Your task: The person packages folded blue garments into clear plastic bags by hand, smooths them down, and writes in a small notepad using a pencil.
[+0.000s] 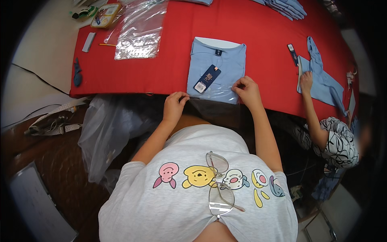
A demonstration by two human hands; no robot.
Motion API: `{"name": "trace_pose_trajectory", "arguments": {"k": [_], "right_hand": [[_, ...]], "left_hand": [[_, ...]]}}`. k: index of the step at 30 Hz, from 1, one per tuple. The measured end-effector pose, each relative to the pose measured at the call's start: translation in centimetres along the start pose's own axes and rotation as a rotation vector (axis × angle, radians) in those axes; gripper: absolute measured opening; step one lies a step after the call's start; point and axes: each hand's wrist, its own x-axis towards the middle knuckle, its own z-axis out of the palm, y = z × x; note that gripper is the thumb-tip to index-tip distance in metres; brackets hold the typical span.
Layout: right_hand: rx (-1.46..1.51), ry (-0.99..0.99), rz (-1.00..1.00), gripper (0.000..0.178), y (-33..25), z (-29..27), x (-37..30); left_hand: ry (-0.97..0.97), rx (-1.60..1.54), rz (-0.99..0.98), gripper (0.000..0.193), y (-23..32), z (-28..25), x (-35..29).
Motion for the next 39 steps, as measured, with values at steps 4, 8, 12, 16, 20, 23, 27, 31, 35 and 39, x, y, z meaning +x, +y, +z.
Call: {"name": "trace_pose_trajectory", "arguments": {"k": [4,8,12,16,20,23,27,31,35,39], "right_hand": [[0.011,0.006,-0.007,0.013,0.5,0.3,-0.4],[0.153,0.117,-0.059,0.013,1.8,1.6,-1.2],[0.203,0.171,-0.019,0.013,2.1,2.4,-2.0],[0.285,0.119,-0.027,0.013,2.3,2.2,-2.8],[0.227,0.112,-0.06,0.015,2.3,2.0,-3.3],[0.241,0.047,0.027,0.015,2.6,1.7,-3.7],[0.185,0.022,-0.019,0.016,2.4,1.7,-4.1],[0.063,-0.003,-0.054,0.016,1.7,1.6,-3.7],[0.139,0.079,-0.05,0.015,2.3,2.4,-4.3],[0.169,0.174,-0.044,0.014,2.7,3.3,-4.7]], "left_hand": [[0.071,0.157,0.183,0.008,-0.7,-0.5,1.1],[0.126,0.233,0.319,0.008,-0.6,-0.5,3.9],[-0.017,0.016,0.018,0.006,-0.4,0.1,5.6],[-0.243,-0.128,-0.205,0.006,-2.1,-0.2,4.9],[-0.257,-0.572,-0.252,0.007,-4.2,0.7,2.2],[-0.316,-0.46,-0.174,0.008,-3.1,0.0,0.7],[-0.328,0.164,0.037,0.009,-0.7,-2.2,0.6],[-0.133,0.357,0.285,0.011,-2.2,-1.3,0.9],[-0.009,0.403,0.348,0.011,-0.7,-1.0,0.9],[0.167,0.366,0.388,0.011,1.3,-0.8,3.4]]}}
